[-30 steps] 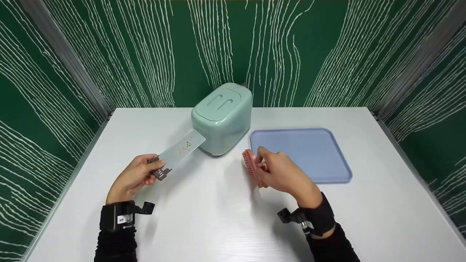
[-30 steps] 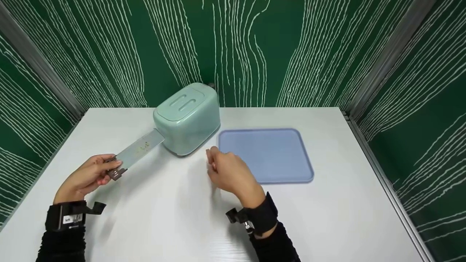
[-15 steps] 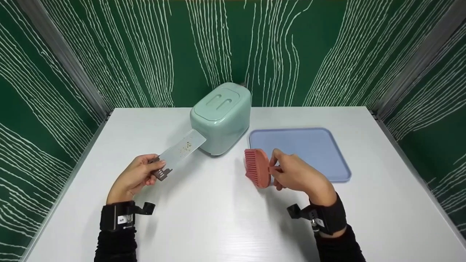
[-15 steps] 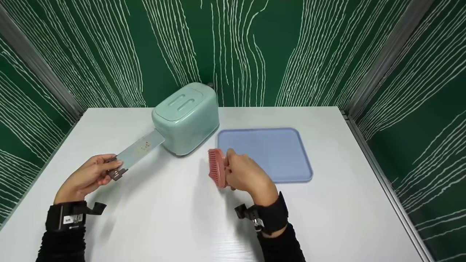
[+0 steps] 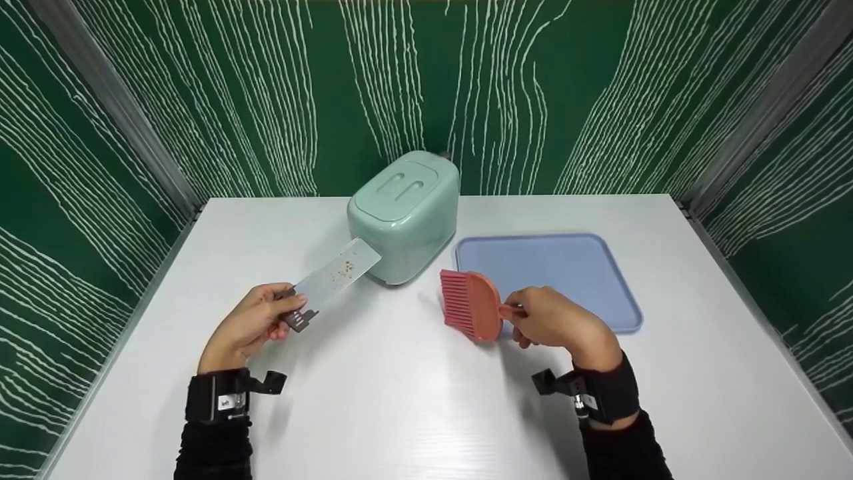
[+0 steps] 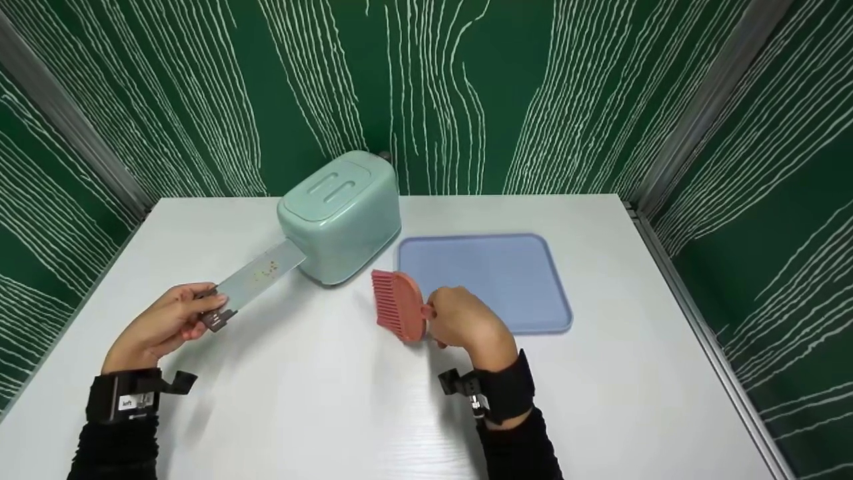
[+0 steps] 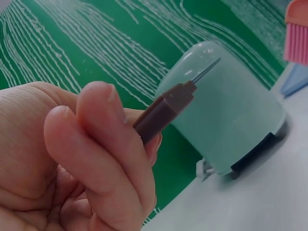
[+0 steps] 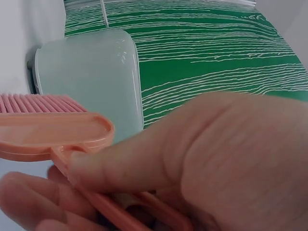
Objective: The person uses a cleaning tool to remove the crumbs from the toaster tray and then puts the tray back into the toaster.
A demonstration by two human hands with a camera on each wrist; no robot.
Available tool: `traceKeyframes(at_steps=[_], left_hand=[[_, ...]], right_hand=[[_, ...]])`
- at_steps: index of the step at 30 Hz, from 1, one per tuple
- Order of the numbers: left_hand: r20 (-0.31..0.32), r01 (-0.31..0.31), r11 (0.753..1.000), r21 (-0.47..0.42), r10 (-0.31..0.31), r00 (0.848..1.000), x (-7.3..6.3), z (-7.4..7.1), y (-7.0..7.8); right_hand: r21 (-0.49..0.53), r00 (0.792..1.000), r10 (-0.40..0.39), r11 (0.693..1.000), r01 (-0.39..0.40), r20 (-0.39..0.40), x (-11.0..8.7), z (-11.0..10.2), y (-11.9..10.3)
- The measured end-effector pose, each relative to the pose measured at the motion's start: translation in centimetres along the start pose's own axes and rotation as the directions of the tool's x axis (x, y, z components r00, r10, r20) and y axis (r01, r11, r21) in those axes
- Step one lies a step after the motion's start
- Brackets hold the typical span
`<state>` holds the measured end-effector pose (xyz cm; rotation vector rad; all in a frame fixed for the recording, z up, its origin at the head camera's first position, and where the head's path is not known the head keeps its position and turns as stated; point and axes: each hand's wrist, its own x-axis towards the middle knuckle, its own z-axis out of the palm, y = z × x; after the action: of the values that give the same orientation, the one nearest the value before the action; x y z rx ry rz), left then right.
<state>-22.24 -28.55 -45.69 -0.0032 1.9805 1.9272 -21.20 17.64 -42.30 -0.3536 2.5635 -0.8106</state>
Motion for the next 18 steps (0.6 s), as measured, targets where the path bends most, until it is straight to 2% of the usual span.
traceKeyframes(at_steps=[3,6,12,18], left_hand=[[0.0,0.005,1.0,0.001,-0.005,1.0,0.1,0.2,0.0],[0.008,0.006,1.0,0.006,-0.006,1.0,0.2,0.3,-0.1],[0.009,0.013,1.0,0.011,-0.013,1.0,0.3,0.5,-0.2],[0.025,0.007,1.0,0.012,-0.007,1.0,0.3,0.7,-0.1]], right_hand=[[-0.089,0.999,-0.036,0.995,0.033,-0.028,0.1,0.0,0.3],[-0.132,0.996,-0.065,0.99,0.056,-0.066,0.3,0.0,0.6],[-0.123,0.992,-0.049,0.992,0.035,-0.116,0.4,-0.3,1.2],[-0.161,0.982,-0.041,0.987,0.012,-0.182,0.2,-0.8,1.8]])
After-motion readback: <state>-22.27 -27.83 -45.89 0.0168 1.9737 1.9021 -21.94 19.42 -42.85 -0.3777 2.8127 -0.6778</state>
